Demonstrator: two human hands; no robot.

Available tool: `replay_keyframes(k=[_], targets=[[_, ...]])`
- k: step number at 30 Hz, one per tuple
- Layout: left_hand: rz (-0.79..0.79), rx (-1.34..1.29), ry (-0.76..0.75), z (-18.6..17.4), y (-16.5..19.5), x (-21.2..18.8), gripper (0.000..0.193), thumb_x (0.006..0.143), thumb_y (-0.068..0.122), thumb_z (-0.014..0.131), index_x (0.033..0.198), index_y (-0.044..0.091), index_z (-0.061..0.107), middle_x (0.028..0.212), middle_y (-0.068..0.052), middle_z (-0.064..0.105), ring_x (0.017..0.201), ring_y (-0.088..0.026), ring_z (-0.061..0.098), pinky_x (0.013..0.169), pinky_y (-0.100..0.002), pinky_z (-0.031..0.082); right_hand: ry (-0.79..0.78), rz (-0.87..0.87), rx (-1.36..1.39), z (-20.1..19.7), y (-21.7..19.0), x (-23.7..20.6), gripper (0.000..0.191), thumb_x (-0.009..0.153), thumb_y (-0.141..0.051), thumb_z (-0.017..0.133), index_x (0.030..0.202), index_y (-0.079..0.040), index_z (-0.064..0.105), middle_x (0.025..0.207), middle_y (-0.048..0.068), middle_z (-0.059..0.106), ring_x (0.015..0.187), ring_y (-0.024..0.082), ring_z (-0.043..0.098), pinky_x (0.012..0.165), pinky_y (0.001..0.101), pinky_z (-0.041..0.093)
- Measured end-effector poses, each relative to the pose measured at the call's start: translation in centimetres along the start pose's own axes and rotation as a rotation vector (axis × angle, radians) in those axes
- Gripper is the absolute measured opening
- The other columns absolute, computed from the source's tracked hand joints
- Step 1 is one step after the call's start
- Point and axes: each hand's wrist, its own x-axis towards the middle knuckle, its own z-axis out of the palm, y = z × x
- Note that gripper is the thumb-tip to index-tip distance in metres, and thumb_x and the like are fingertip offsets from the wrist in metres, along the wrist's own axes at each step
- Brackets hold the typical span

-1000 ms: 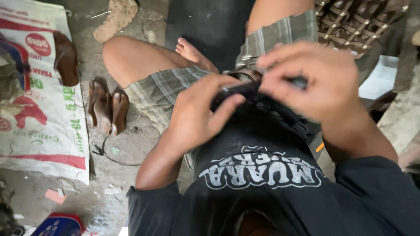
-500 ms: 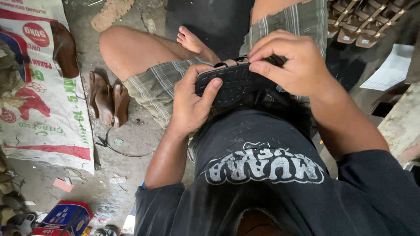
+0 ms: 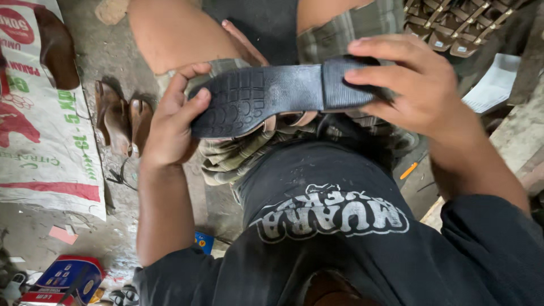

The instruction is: The person sits on the floor and uses a knife-like tool to trim or adjust the straps of brown sandals. They repeatedly pick up sandals, work on the strap edges, and place them back into a pile. The person also handles a black sandal sole and a grinding machine briefly.

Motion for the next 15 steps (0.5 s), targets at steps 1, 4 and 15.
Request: replay_keyframes(k=[1,4,15], targets=[[-0.073,0.086,0.006,-0.2,0.6,0.3,0.043,0.104,0.021,0.068,0.143,0.008,0.057,0.105,-0.015,0.066,0.089,-0.026,0.062,0.079,-0.040,0.050,0.030,-0.027,-0.041,0.6,0.7,-0.3,0.048,0.072,-0.012,0.094,0.113,0.001,0.071,0.119,0.021,0.070,0.109,0.040,0.070,0.091,0.0436,0.058],[0.186,0.924,0.290,1.1,2.5,-0.1,0.035,0.109,0.026,0.069,0.137,0.006,0.063,0.113,-0.016,0.068,0.101,-0.030,0.064,0.088,-0.043,0.051,0.045,0.019,-0.064,1.5,2.3,-1.1,0.046,0.079,-0.007,0.093,0.118,0.001,0.070,0.120,0.019,0.072,0.114,0.038,0.073,0.097,0.0416,0.060],[0.932,1.254,0.082,13.5,1.4,3.7,0.033,0.095,0.027,0.079,0.120,0.008,0.068,0.117,-0.006,0.068,0.111,-0.026,0.066,0.095,-0.041,0.052,0.089,0.246,0.028,1.4,1.5,-0.2,0.042,0.093,-0.005,0.088,0.127,0.006,0.066,0.128,0.020,0.069,0.115,0.033,0.071,0.101,0.0369,0.057]])
